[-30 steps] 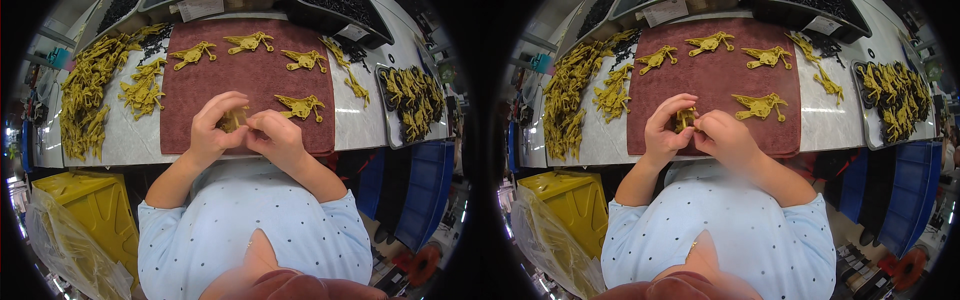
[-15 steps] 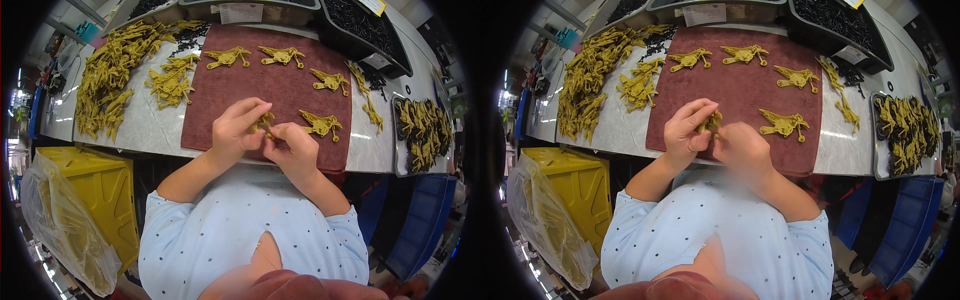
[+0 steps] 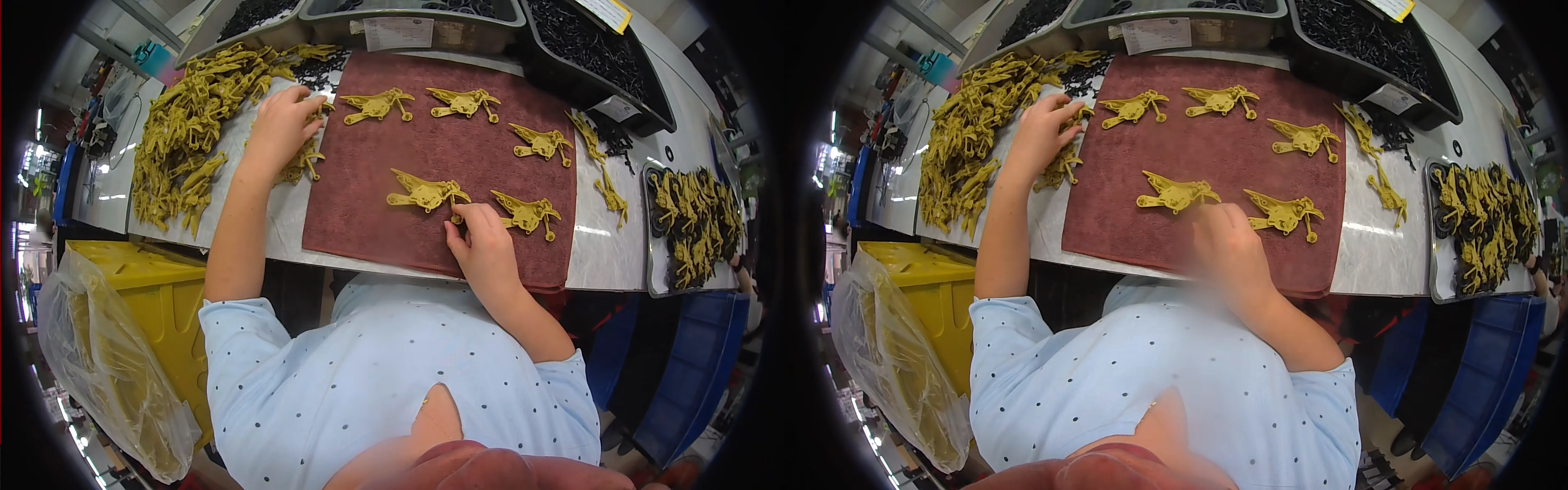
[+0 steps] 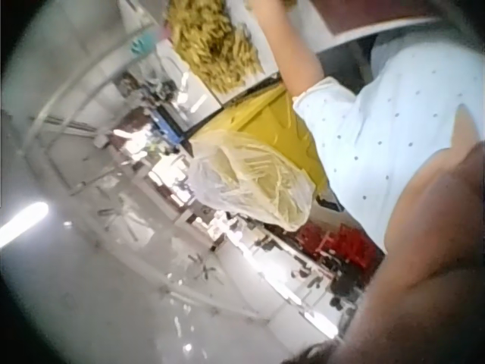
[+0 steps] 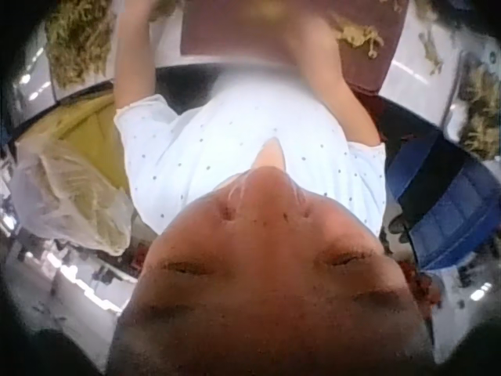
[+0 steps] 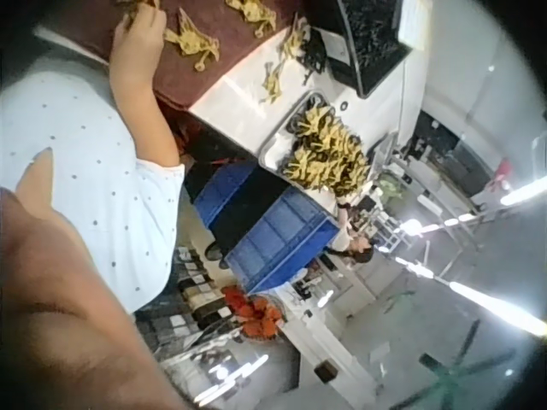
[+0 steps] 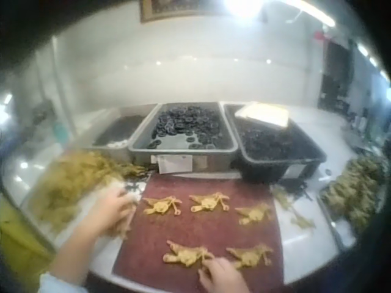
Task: The person assembles toy motorcycles by placing motorcycle frame pieces on a mat, attaching black handlebars and wheels onto the frames, and pressing matching frame covers onto them by hand.
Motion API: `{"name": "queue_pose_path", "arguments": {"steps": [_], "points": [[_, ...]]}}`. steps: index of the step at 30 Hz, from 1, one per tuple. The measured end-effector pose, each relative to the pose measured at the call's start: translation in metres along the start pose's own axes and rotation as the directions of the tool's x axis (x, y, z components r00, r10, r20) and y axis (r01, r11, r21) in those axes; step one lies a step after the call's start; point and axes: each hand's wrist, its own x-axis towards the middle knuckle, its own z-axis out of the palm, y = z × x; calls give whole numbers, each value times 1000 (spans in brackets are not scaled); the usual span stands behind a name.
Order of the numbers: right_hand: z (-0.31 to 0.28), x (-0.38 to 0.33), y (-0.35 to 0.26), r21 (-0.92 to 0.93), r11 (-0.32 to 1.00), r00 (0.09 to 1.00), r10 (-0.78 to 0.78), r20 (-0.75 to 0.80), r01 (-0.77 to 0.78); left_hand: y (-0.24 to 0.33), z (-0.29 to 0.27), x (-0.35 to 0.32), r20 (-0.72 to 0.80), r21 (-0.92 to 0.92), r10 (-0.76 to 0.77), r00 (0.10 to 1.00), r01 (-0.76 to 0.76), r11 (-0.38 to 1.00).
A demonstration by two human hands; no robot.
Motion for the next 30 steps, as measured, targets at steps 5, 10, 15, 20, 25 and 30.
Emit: {"name": "queue_pose_path", "arguments": {"steps": [5, 10, 15, 20, 25, 30], "points": [[-14, 4, -9, -207, 956, 978, -205, 31, 207, -6, -4, 37, 140, 74, -117, 983, 107, 991], [-13, -6, -1, -76, 996, 998, 44, 51, -41, -54, 38, 92, -65, 247, -4, 998, 20, 969], [-19, -6, -8, -101, 993, 998, 50, -43, -54, -62, 50, 110, 32, 305, 53, 998, -60, 950], [-25, -2, -8, -84, 995, 986, -67, -154, 54, -76, 39, 105, -248, 127, 145, 958, -116, 985], [-20, 17, -16, -2, 981, 959, -188, -210, 192, -19, -24, 69, -489, -330, -144, 860, -30, 943], [-14, 37, -38, 111, 958, 944, -233, -234, 263, 58, -50, 18, -398, -721, -331, 856, -69, 690]]}}
